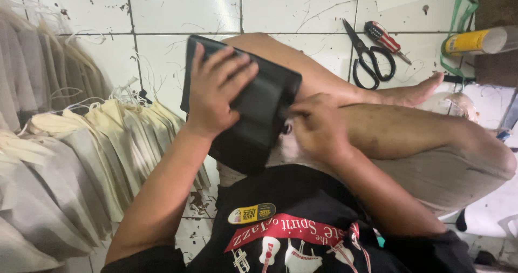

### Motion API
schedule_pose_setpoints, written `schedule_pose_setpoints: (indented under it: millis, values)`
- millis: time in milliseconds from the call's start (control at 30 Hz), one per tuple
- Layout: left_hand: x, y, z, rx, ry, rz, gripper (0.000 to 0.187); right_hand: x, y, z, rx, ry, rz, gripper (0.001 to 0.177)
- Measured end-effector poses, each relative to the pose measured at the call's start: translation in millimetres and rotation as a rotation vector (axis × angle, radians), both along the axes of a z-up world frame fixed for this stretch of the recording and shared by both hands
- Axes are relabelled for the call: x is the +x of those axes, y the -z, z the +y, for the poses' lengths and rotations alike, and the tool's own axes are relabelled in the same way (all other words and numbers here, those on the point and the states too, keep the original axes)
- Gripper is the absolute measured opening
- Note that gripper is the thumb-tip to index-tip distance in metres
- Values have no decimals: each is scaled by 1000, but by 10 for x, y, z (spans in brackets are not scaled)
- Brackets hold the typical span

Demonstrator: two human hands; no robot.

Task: The person applies a liquid substance to the edges and seams of a black leather bag using a small applicator tool, then presses the edges together by hand.

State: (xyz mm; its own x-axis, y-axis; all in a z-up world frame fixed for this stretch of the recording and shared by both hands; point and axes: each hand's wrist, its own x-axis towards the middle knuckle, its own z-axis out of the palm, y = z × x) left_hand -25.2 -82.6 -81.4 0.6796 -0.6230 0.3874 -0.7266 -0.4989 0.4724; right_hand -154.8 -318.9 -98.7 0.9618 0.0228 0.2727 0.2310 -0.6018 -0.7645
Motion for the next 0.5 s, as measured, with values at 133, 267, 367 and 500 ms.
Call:
schedule_pose_setpoints:
  millis: [133,267,367,500]
  values:
    - [-280,104,-34,-124,148,-204,54,144,-184,-289,-76,233,-32,16]
    - [-496,-18,-147,-168,127,-300,22,418,-45,-32,-20,25,-107,17]
    - [-641,-144,-50,-142,56,-309,13,430,-83,75,-52,-212,-163,18]
    - [-810,-76,205,-112,-31,-292,19,406,32,-35,-57,-277,-156,19]
